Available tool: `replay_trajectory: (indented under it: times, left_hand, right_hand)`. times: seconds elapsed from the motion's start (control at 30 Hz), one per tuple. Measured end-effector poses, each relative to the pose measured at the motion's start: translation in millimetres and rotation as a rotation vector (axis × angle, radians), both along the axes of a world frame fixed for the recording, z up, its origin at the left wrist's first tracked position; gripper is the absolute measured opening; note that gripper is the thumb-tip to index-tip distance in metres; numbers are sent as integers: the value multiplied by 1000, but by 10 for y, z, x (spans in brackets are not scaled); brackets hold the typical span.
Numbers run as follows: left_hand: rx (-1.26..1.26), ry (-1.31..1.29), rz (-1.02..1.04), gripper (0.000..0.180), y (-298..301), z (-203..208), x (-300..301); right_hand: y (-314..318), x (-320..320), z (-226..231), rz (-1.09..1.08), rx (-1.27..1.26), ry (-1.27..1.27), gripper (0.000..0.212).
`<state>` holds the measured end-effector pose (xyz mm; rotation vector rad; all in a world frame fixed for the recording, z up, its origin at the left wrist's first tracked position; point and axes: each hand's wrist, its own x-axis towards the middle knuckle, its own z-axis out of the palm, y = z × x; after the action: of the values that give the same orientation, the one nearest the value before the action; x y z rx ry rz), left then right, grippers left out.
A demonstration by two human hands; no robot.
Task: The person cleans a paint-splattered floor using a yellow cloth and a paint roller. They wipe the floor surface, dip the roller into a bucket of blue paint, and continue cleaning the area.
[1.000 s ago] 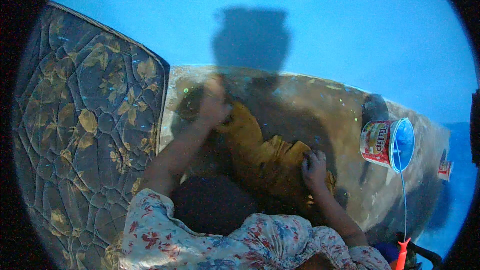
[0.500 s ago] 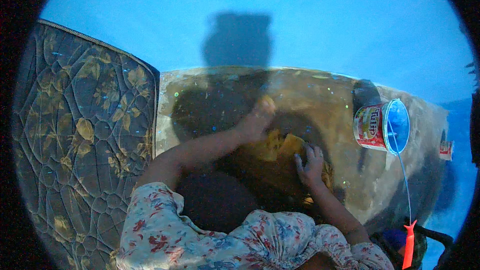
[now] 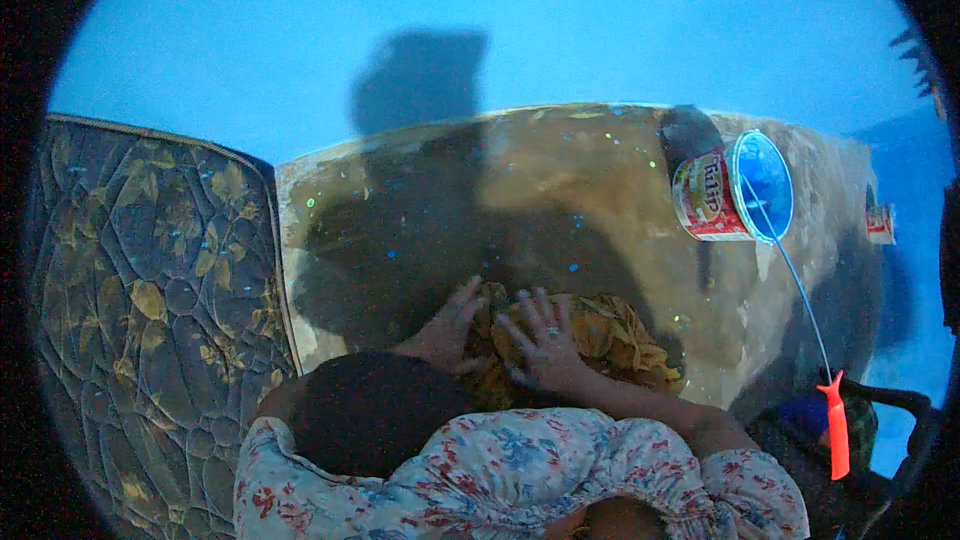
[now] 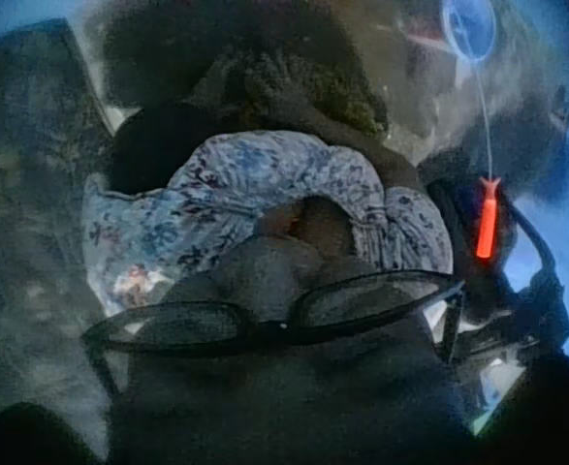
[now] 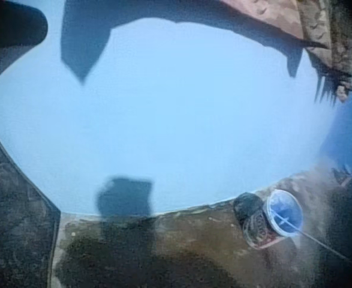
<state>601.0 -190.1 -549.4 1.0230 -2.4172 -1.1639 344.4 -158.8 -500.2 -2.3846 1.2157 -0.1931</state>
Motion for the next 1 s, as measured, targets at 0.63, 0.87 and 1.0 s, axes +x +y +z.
replay_trajectory:
  times: [0.63, 0.87, 1.0]
  left_hand:
    - [-243, -210, 442, 98, -328, 472, 546]
    - [-292, -168, 448, 85, -351, 397, 304]
    - [-315, -124, 474, 80, -386, 493, 253]
  right_hand:
    - [-1333, -1819, -766, -538, -264, 425, 64]
    - [-386, -205, -968, -84, 5, 224, 70]
    - [-20, 310, -589, 186, -10, -105, 70]
